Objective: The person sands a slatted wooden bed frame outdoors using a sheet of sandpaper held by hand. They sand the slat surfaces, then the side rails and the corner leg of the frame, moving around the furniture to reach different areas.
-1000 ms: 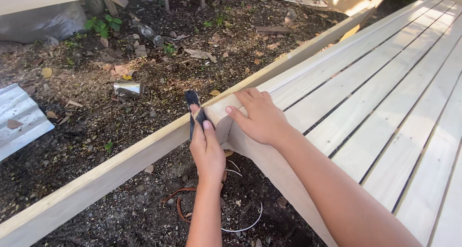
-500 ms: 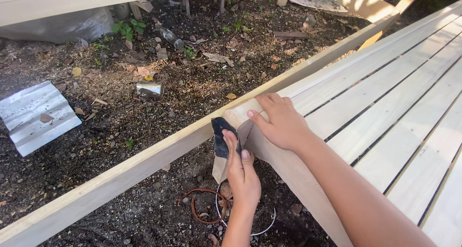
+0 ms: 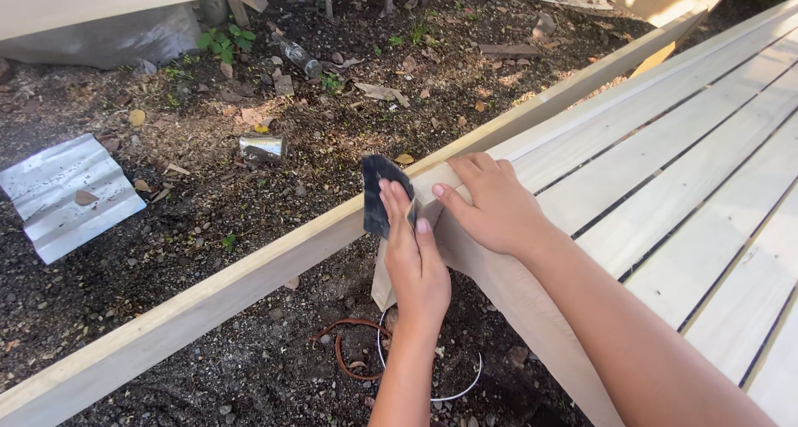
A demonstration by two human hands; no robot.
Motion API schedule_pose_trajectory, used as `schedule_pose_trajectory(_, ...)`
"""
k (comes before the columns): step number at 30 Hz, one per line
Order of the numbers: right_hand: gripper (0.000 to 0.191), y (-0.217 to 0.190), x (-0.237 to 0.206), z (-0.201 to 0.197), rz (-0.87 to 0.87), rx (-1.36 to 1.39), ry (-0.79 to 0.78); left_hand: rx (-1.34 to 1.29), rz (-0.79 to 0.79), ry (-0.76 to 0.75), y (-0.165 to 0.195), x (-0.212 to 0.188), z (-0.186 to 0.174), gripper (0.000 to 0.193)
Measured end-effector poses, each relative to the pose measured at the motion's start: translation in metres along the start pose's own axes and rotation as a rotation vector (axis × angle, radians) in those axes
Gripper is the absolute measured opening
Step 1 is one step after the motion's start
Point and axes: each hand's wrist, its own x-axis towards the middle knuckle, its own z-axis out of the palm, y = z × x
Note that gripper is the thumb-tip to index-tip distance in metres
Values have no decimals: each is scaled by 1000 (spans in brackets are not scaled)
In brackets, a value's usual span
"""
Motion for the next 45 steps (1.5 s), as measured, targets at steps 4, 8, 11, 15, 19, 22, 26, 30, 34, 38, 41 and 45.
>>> schedule_pose_trajectory(4, 61, -2, -1, -1, 17, -4, -17, -159, -161, 80, -31, -8, 3, 55)
schedule_pose_trajectory(8, 62, -4, 1, -2, 27, 14, -24, -137, -356, 127, -38, -23, -1, 53)
schedule_pose_trajectory(11, 61, -4, 1, -2, 22, 9, -21, -180, -283, 82, -31, -24, 7, 55)
schedule_pose_trajectory(15, 60, -4, -1, -2, 11, -13, -11, -160, -44, 67, -23, -18, 17, 54)
schedule_pose_trajectory(19, 59, -7, -1, 0, 43, 13, -30, -368, -506, 118, -29, -16, -2, 60)
schedule_pose_trajectory(22, 58, -7, 0, 1, 23, 14, -19, -275, -529, 111, -32, -16, -11, 57)
schedule_pose_trajectory(26, 57, -7, 0, 0, 5, -27, -19, -140, -148, 42, -30, -16, 0, 55)
schedule_pose_trajectory(30, 58, -10, 0, -1, 52, -18, -39, -113, -65, 101, -28, -18, 2, 54)
schedule_pose_trajectory(34, 58, -12, 1, -1, 23, -28, -12, -443, -1183, 131, -29, -18, -17, 57)
schedule_pose_trajectory(38, 59, -9, 1, 0, 22, -33, -25, -166, -371, 95, -22, -18, -14, 54)
schedule_pose_trajectory(41, 59, -6, -1, 2, -7, -41, -4, -179, -64, 13, -19, -20, 1, 53)
schedule_pose_trajectory(45, 58, -7, 0, 3, -10, -41, -4, -187, -265, 94, -35, -22, 0, 57)
